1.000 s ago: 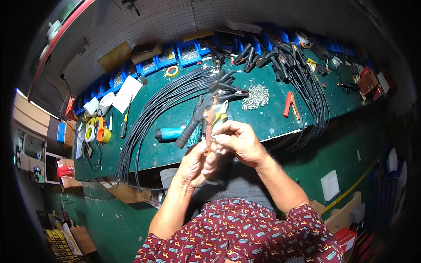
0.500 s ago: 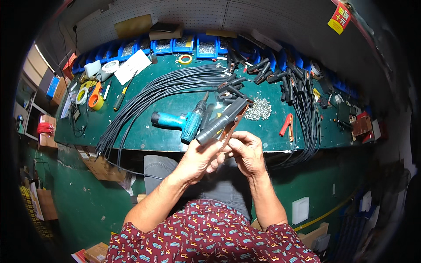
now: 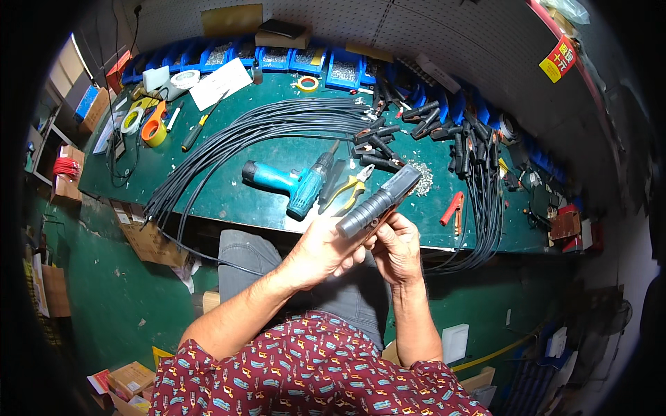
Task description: The person repeatedly strips the ends of black cables with pliers, inserts metal connectors, and secures them using a power drill. Finished cables are placed on the workbench.
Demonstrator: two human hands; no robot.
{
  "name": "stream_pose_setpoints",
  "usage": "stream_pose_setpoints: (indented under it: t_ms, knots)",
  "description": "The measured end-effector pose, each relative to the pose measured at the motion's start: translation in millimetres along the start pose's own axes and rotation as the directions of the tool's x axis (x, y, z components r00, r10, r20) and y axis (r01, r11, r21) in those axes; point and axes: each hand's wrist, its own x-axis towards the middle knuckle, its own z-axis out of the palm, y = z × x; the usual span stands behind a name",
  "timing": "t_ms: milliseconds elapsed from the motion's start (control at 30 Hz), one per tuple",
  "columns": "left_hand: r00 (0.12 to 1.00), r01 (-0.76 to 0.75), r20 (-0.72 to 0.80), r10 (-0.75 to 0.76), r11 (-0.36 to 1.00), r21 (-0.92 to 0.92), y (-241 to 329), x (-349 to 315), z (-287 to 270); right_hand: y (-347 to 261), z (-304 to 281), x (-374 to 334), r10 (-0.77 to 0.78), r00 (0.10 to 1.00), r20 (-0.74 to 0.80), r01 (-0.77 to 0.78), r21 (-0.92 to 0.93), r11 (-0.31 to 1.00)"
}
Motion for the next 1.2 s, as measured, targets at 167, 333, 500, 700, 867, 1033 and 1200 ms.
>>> stream_pose_setpoints:
  t_ms: [167, 333, 500, 700, 867, 1033, 1200]
  knots:
    - [1.000, -0.017, -0.021, 0.017, 1.000, -0.013, -3, -1, 0, 4, 4, -3, -0.001, 1.000, -0.004, 0.001, 0.072, 0.997]
    - [0.999, -0.020, -0.044, 0.019, 1.000, -0.024, -10, -1, 1, 14, 5, -11, -0.061, 0.995, -0.077, 0.064, 0.044, 0.997]
    - [1.000, 0.024, 0.013, -0.024, 0.999, -0.032, -25, 4, 1, 20, -6, -16, -0.090, 0.989, -0.116, 0.096, 0.043, 0.994]
    - [0.998, 0.055, 0.022, -0.055, 0.998, -0.008, -32, 4, 7, 28, -14, -25, -0.129, 0.968, -0.214, 0.143, 0.053, 0.988]
    - [0.996, 0.087, -0.012, -0.087, 0.996, 0.005, -28, 5, 11, 26, -18, -26, -0.132, 0.969, -0.207, 0.134, -0.005, 0.991]
    - [0.994, 0.105, 0.040, -0.104, 0.994, -0.027, -30, 6, 8, 24, -22, -23, -0.022, 0.988, -0.152, 0.039, 0.108, 0.993]
    - [0.992, 0.121, 0.027, -0.120, 0.990, -0.067, -31, 5, 10, 24, -16, -23, -0.002, 0.993, -0.115, 0.024, 0.191, 0.981]
